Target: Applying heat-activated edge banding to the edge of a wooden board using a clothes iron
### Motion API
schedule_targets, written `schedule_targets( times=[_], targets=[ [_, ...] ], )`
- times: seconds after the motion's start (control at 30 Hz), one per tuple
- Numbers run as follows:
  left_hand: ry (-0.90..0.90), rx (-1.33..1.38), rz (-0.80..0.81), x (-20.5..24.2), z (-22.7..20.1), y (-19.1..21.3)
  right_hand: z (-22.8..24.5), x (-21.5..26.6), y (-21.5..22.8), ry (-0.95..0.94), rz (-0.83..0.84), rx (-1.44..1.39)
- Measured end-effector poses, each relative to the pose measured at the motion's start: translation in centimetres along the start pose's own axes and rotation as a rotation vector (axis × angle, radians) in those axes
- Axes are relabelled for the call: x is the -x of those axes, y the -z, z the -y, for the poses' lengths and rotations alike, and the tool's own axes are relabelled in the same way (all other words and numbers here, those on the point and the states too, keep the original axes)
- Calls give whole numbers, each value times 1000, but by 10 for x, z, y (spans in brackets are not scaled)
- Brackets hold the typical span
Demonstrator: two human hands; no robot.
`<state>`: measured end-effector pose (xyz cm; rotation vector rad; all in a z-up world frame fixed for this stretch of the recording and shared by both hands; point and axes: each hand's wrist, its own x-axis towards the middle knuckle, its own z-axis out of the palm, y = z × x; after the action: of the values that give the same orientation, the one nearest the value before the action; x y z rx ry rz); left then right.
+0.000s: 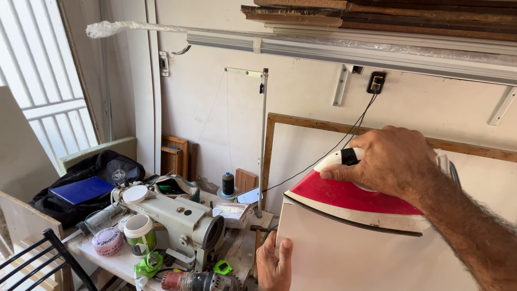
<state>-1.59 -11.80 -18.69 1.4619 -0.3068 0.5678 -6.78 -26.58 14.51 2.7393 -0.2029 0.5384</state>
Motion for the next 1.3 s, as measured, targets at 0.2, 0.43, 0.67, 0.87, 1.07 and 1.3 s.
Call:
schedule_targets(
  times=[0.2, 0.43, 0.67, 0.87, 1.07, 1.3],
  targets=[
    [26, -46, -28, 2, 9, -5, 9, 0, 4, -1, -5, -44],
    [29, -93, -62, 4, 26, -11, 16, -1, 6, 8, -1, -71],
    [14, -131, -80, 5, 31, -13, 23, -4, 4, 31, -41, -85],
    [11, -124, -102, 5, 31, -13, 34, 4, 22, 41, 17, -62],
    [10, -179, -103, 6, 39, -12, 36, 1, 18, 86, -11, -64],
    [-68, -196, -151, 4, 59, -15, 38, -6, 7, 102, -67, -168]
  ],
)
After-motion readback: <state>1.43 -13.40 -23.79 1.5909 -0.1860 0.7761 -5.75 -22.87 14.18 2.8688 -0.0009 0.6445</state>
